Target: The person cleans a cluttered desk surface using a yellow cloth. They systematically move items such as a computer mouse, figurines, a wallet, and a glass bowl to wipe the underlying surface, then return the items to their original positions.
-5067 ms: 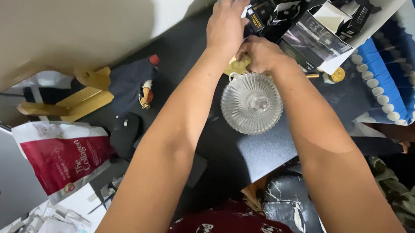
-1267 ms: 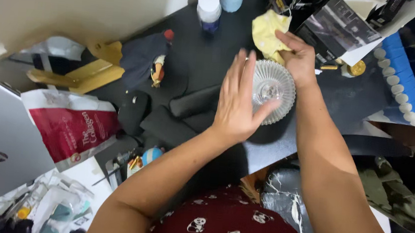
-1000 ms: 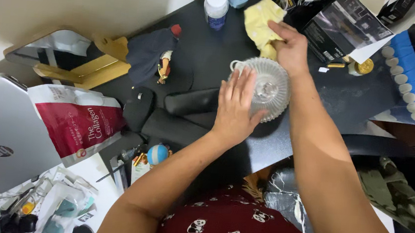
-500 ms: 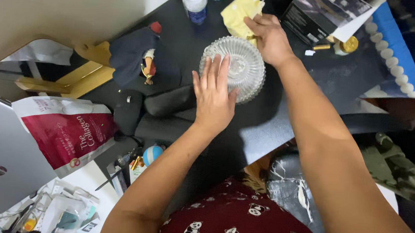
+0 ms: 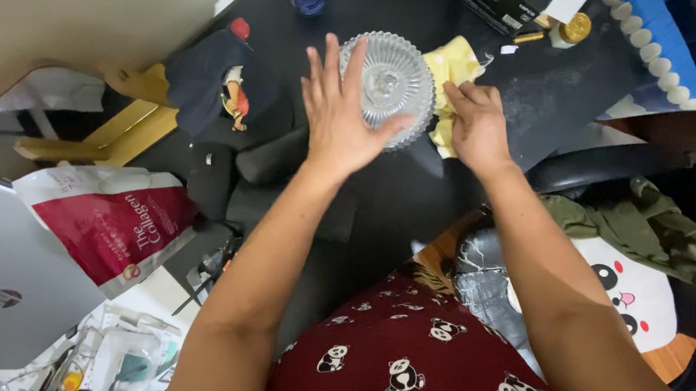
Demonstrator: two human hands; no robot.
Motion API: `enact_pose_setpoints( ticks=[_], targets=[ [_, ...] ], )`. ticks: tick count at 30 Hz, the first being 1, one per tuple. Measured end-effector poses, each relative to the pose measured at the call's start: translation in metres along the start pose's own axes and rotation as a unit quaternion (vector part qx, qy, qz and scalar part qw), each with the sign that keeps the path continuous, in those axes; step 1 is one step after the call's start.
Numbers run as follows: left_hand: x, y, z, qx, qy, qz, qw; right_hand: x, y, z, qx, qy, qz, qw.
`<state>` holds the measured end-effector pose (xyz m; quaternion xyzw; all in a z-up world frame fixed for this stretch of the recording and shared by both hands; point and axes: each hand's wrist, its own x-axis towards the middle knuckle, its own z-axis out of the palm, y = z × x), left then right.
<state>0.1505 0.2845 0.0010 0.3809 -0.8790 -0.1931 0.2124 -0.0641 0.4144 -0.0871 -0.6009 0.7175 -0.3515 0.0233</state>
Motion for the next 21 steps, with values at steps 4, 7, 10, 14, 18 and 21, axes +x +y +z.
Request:
enact_pose_setpoints(
  ticks=[4,7,10,14,18,21],
  targets=[
    [0.015,-0.002,0.004,0.017,-0.025,0.013,0.999,-0.016,-0.01,0.005,-0.052,0.022,0.031,0.998],
    [0.014,-0.003,0.011,-0.01,0.018,0.032,0.999,-0.027,-0.013,0.008,-0.059,0.036,0.047,0.997],
    [0.012,-0.003,0.014,-0.027,0.039,0.038,0.998,-0.037,-0.012,0.009,-0.015,0.055,0.08,0.995],
    [0.012,0.001,0.016,-0.024,0.039,0.039,0.998,-0.034,-0.003,0.011,0.038,0.1,0.164,0.981],
    [0.016,0.001,0.014,-0.036,0.047,0.051,0.997,-0.018,0.006,0.015,0.066,0.099,0.175,0.977],
    [0.016,0.003,0.014,-0.053,0.049,0.043,0.996,-0.013,0.005,0.018,0.074,0.096,0.18,0.976]
  ],
)
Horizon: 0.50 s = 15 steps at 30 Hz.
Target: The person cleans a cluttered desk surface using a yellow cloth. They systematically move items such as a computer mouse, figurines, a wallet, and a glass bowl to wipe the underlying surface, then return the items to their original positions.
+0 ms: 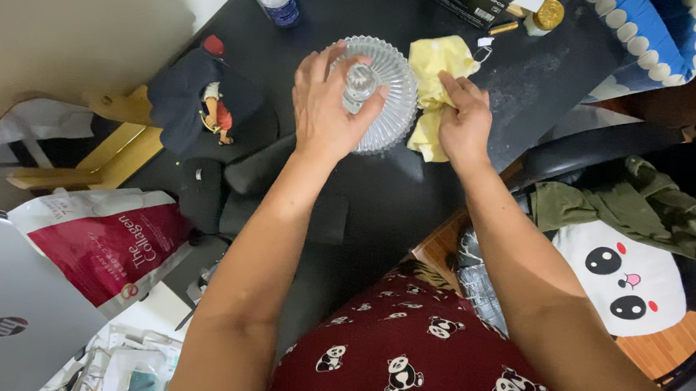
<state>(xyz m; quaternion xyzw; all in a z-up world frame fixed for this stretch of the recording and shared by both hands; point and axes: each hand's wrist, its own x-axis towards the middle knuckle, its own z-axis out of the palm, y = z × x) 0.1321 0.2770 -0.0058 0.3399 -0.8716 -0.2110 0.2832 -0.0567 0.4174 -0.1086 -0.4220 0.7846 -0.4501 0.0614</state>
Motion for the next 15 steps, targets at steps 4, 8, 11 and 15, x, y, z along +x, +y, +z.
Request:
enact_pose_setpoints(
  ticks=[4,8,11,15],
  targets=[
    [0.0,0.001,0.0,0.016,-0.01,0.013,1.0,-0.001,-0.003,0.003,0.011,0.009,0.017,1.0],
    [0.0,0.002,0.003,0.036,-0.01,0.025,0.999,-0.006,-0.006,0.002,0.013,0.001,0.028,1.0],
    [-0.002,0.003,0.003,0.027,-0.015,0.025,0.999,-0.02,-0.009,-0.002,-0.025,0.015,0.015,0.999],
    [-0.001,0.006,0.002,0.018,-0.026,0.04,0.999,-0.035,-0.014,-0.007,-0.055,0.018,-0.006,0.998]
  ],
)
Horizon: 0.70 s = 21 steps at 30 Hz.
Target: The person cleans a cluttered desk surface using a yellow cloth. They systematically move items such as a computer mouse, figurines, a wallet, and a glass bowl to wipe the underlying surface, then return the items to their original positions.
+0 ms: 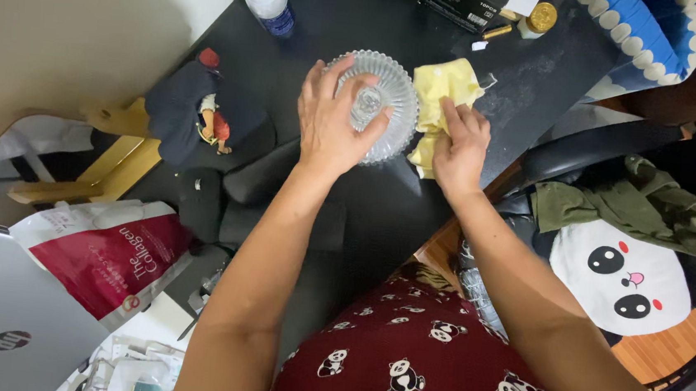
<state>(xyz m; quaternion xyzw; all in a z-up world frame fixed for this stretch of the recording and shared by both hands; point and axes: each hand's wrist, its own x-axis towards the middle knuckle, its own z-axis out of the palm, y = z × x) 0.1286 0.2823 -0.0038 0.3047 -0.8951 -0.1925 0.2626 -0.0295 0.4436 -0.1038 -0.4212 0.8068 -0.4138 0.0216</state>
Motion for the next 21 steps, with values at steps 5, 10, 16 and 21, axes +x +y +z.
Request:
enact_pose_setpoints(
  ticks=[5,10,16,21],
  targets=[
    [0.005,-0.002,-0.004,-0.021,-0.017,0.006,1.0,0.001,-0.005,0.008,0.045,0.009,0.025,0.999],
    [0.006,-0.001,-0.006,0.003,-0.037,0.018,0.999,0.003,-0.017,0.024,0.036,0.019,0.005,0.999],
    [0.003,0.0,-0.001,-0.004,-0.046,0.025,0.999,0.01,-0.03,0.031,0.001,0.024,-0.013,1.0],
    [0.006,-0.008,0.002,0.015,-0.048,0.015,0.999,0.022,-0.027,0.041,0.039,0.017,-0.048,0.998]
  ],
)
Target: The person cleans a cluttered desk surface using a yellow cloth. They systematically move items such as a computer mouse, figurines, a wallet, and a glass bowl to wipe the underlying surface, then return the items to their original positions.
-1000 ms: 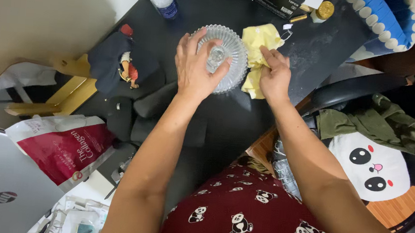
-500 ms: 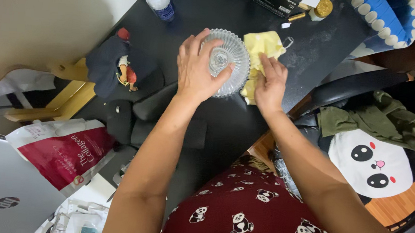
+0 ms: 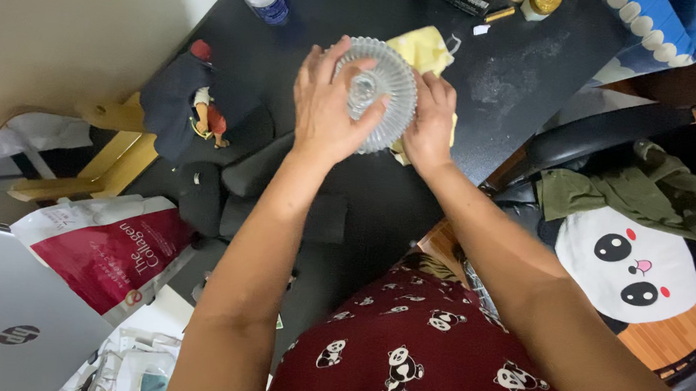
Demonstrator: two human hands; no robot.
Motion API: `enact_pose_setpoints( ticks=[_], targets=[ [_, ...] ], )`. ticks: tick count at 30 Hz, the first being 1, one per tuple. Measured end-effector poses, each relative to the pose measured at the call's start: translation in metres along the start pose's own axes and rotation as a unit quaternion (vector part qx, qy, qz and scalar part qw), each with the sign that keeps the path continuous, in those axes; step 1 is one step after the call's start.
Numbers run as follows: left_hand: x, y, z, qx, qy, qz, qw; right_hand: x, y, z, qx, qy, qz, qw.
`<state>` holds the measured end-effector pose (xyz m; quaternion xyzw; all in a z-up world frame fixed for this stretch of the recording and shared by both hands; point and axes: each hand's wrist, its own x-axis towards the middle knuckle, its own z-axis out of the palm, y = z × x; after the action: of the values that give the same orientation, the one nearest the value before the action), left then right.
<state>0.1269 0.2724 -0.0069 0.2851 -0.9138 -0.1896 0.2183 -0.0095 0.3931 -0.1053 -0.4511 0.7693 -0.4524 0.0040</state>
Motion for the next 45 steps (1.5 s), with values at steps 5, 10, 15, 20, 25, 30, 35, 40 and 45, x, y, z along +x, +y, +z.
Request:
enact_pose_setpoints(
  ticks=[5,10,15,20,25,30,35,40,45],
  targets=[
    [0.005,-0.018,-0.008,0.026,0.029,-0.045,0.998,0.03,0.008,0.022,0.018,-0.069,-0.066,0.995],
    [0.008,-0.027,-0.007,0.034,0.064,-0.082,0.994,0.094,0.037,0.029,-0.145,-0.121,-0.238,0.953],
    [0.007,-0.024,-0.006,0.035,0.072,-0.089,0.993,0.059,0.042,0.011,-0.167,-0.072,-0.127,0.975],
    [-0.004,0.002,-0.026,-0.054,0.105,-0.046,0.992,-0.005,0.052,-0.05,-0.11,-0.104,-0.06,0.987],
    [-0.039,0.056,-0.028,-0.057,0.152,0.086,0.983,0.003,0.06,-0.093,-0.174,-0.029,0.052,0.983],
    [-0.023,0.094,0.009,-0.162,0.068,0.172,0.969,-0.015,0.036,-0.084,-0.155,-0.038,-0.04,0.986],
    [0.024,0.113,0.058,-0.2,0.051,0.124,0.971,-0.033,0.086,-0.121,-0.047,0.1,0.014,0.994],
    [0.078,0.13,0.146,-0.125,-0.053,0.086,0.987,0.046,0.207,-0.145,-0.118,0.155,0.062,0.979],
    [0.144,0.152,0.25,0.069,0.002,0.101,0.992,0.063,0.244,-0.136,-0.233,0.061,-0.031,0.97]
  ],
)
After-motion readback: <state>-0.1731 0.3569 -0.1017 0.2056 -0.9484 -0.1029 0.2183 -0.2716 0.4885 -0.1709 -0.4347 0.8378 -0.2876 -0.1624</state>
